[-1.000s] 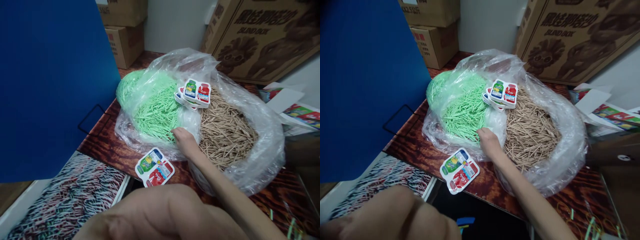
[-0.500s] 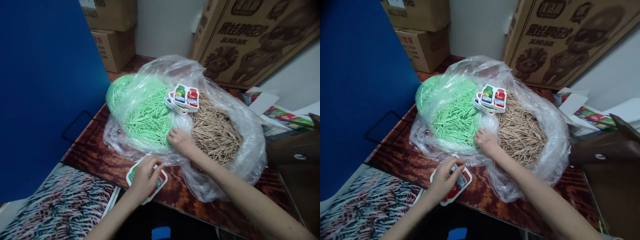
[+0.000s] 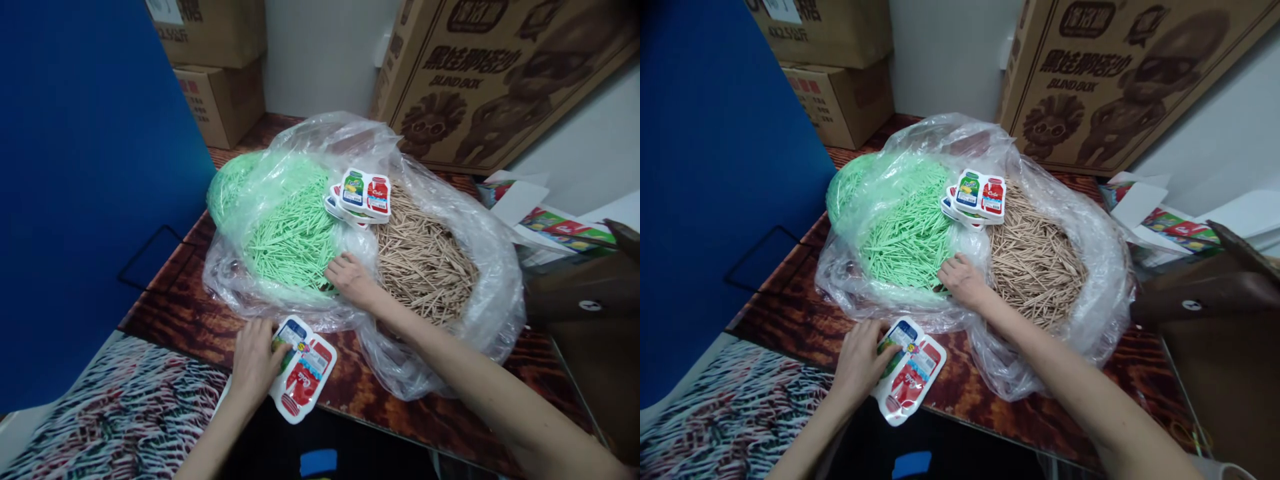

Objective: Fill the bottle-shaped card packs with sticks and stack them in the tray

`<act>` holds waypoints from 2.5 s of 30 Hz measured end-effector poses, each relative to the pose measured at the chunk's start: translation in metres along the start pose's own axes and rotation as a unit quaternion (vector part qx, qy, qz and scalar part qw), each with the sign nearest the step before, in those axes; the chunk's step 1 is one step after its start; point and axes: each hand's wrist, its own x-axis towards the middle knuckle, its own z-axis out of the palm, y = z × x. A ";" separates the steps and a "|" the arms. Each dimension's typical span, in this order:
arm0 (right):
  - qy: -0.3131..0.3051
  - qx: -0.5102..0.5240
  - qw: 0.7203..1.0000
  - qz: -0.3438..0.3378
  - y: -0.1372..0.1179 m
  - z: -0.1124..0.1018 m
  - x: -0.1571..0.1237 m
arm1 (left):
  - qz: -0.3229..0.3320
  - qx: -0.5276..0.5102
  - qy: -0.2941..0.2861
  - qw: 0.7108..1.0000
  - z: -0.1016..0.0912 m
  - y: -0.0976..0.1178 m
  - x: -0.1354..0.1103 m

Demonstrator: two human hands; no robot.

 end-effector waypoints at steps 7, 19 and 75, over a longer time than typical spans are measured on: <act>0.004 0.050 0.997 0.063 0.000 -0.004 0.002 | -0.010 -0.151 -0.042 0.988 -0.004 -0.004 -0.002; 0.156 0.505 0.794 0.301 -0.046 -0.014 -0.005 | -0.027 -0.495 -0.124 0.860 -0.034 -0.002 0.057; 0.204 0.638 0.640 0.376 -0.129 -0.015 -0.083 | 0.045 -0.243 0.214 0.945 0.007 -0.011 0.047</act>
